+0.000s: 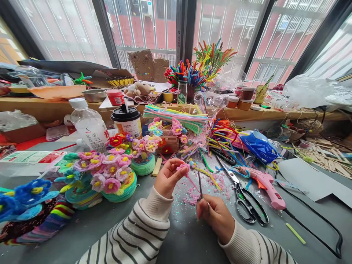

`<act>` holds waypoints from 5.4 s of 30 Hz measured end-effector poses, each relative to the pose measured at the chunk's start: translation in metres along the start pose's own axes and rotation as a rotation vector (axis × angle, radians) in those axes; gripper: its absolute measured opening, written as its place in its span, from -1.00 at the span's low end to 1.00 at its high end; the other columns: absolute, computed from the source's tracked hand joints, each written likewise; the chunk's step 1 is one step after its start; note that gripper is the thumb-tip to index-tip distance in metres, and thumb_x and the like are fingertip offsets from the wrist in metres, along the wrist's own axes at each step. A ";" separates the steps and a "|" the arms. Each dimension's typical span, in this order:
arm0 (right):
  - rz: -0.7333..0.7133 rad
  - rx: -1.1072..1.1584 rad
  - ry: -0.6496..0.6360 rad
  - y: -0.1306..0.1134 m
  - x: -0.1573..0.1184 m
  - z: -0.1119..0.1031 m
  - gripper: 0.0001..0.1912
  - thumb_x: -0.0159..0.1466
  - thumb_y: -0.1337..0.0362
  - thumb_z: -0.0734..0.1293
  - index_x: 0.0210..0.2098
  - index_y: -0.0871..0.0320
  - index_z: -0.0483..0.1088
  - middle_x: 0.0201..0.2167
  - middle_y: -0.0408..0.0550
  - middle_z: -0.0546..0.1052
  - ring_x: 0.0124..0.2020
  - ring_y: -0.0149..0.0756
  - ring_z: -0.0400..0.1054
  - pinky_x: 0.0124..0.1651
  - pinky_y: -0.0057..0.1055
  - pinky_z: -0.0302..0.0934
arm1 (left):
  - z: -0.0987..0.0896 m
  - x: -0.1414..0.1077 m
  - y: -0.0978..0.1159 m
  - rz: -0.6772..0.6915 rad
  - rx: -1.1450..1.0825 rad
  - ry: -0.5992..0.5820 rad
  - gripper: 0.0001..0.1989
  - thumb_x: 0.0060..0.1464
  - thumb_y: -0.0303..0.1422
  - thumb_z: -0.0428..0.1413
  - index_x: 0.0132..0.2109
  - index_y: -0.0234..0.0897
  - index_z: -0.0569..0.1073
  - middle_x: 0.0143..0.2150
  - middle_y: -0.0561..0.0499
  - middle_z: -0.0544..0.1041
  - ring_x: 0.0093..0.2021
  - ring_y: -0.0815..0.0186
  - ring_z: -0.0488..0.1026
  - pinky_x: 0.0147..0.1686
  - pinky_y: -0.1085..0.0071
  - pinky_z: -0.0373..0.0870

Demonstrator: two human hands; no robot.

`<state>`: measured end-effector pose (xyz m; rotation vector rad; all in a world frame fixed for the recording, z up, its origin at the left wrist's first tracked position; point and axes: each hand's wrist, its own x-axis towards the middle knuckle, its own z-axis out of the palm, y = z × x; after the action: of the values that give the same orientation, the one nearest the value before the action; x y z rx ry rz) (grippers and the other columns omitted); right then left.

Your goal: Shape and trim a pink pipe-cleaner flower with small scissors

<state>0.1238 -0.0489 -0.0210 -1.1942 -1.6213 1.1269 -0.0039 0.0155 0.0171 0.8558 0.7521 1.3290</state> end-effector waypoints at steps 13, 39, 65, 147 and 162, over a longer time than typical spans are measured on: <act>0.065 0.137 -0.065 0.004 0.001 0.004 -0.45 0.01 -0.16 0.04 -0.68 0.23 0.22 -0.85 -0.27 0.09 -0.82 -0.59 -0.07 -0.76 -0.59 -0.21 | -0.005 0.002 0.001 0.040 -0.076 0.066 -0.72 -0.40 -0.41 0.19 -0.42 -0.33 0.31 -0.55 0.11 0.43 -0.53 0.50 0.37 -0.51 0.60 0.28; 0.021 0.082 -0.125 0.000 -0.001 0.005 -0.38 -0.05 -0.22 0.03 -0.60 0.26 0.28 -0.82 -0.25 0.13 -0.79 -0.57 -0.01 -0.72 -0.58 -0.13 | -0.001 0.001 0.005 -0.093 -0.120 0.085 -0.68 -0.42 -0.45 0.20 -0.39 -0.34 0.30 -0.51 0.11 0.44 -0.60 0.47 0.41 -0.61 0.62 0.35; 0.221 0.425 -0.078 -0.001 0.007 0.006 -0.67 -0.05 0.05 0.25 -0.56 0.22 0.17 -0.85 -0.32 0.17 -0.86 -0.62 -0.04 -0.80 -0.63 -0.17 | 0.002 -0.003 -0.002 -0.229 -0.016 -0.067 -0.71 -0.42 -0.34 0.20 -0.41 -0.32 0.39 -0.49 0.08 0.44 -0.49 0.35 0.44 -0.48 0.50 0.36; -0.087 -0.113 -0.035 -0.002 0.002 0.003 -0.43 0.02 -0.17 -0.01 -0.62 0.22 0.22 -0.71 -0.19 0.12 -0.64 -0.46 -0.03 -0.59 -0.51 -0.13 | 0.002 -0.016 -0.004 -0.248 0.468 -0.572 -0.76 -0.18 -0.31 0.04 -0.66 -0.33 0.27 -0.71 0.12 0.29 -0.67 0.52 0.22 -0.63 0.58 0.15; -0.086 0.059 -0.071 -0.003 0.001 0.002 -0.45 -0.02 -0.18 0.04 -0.73 0.20 0.16 -0.77 -0.19 0.15 -0.69 -0.47 0.02 -0.63 -0.53 -0.08 | 0.000 -0.012 -0.004 -0.255 0.509 -0.619 -0.68 -0.18 -0.27 0.03 -0.71 -0.35 0.16 -0.77 0.17 0.20 -0.71 0.57 0.12 -0.67 0.59 0.05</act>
<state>0.1214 -0.0491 -0.0187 -1.0474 -1.6647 1.1657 -0.0034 0.0033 0.0129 1.4354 0.6760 0.5844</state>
